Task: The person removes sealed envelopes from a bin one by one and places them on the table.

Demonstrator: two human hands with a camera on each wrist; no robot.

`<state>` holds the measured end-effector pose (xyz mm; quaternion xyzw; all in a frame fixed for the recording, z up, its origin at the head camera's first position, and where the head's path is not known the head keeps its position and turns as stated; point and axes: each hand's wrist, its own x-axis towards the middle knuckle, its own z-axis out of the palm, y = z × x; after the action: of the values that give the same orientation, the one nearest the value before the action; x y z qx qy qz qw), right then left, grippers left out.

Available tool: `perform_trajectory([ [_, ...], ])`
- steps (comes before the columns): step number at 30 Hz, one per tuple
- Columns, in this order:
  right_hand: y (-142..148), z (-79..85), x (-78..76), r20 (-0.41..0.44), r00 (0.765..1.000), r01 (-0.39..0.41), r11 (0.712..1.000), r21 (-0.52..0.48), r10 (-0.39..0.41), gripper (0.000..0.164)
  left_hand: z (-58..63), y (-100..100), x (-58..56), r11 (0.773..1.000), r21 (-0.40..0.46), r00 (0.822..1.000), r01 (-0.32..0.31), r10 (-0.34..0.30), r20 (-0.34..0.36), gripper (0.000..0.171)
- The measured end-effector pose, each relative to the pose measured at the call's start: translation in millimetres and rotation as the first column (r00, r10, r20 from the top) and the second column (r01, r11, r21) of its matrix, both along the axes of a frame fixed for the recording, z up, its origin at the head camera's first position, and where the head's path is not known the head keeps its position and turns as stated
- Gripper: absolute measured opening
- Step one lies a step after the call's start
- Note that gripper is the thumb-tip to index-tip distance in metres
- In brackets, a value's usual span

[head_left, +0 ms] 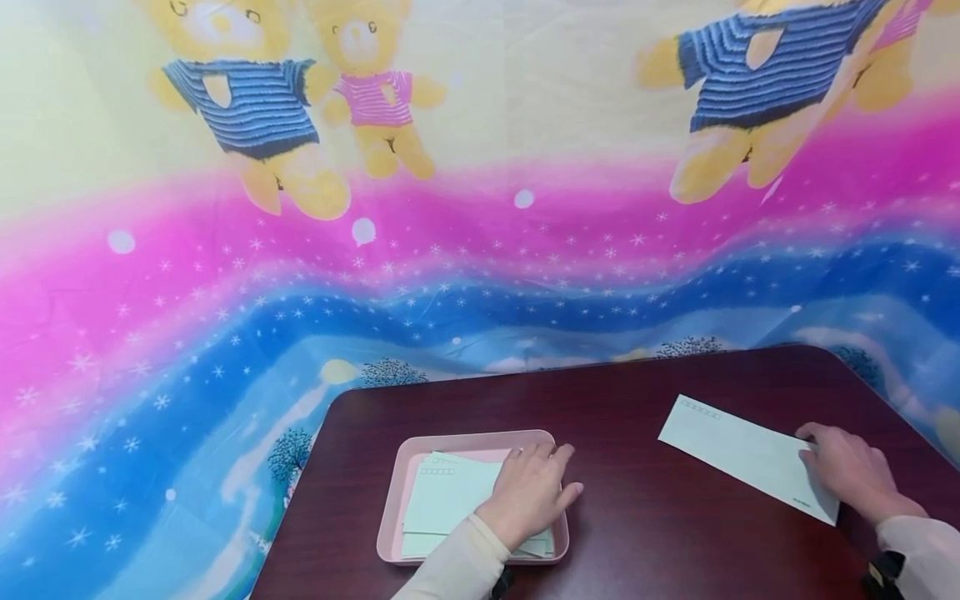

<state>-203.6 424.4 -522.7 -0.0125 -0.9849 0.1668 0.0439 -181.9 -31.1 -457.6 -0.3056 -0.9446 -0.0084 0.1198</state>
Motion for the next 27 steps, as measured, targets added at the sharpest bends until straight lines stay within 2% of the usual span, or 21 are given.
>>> perform_trajectory([
  [10,-13.4,7.8,-1.1,0.053,0.999,-0.005,1.000,0.013,0.004,0.061,-0.4,2.2,0.5,1.000,-0.003,1.000,0.000,0.000,0.027,0.049],
  [15,-22.8,9.4,0.5,0.037,0.999,-0.021,1.000,0.006,0.020,0.063,0.1,3.0,0.7,1.000,-0.010,1.000,-0.002,0.002,0.023,0.048],
  [27,-59.1,11.9,5.2,-0.024,0.998,-0.053,0.999,0.007,0.053,0.057,-4.2,6.6,-0.3,1.000,-0.011,0.999,0.010,-0.010,0.037,0.049],
])
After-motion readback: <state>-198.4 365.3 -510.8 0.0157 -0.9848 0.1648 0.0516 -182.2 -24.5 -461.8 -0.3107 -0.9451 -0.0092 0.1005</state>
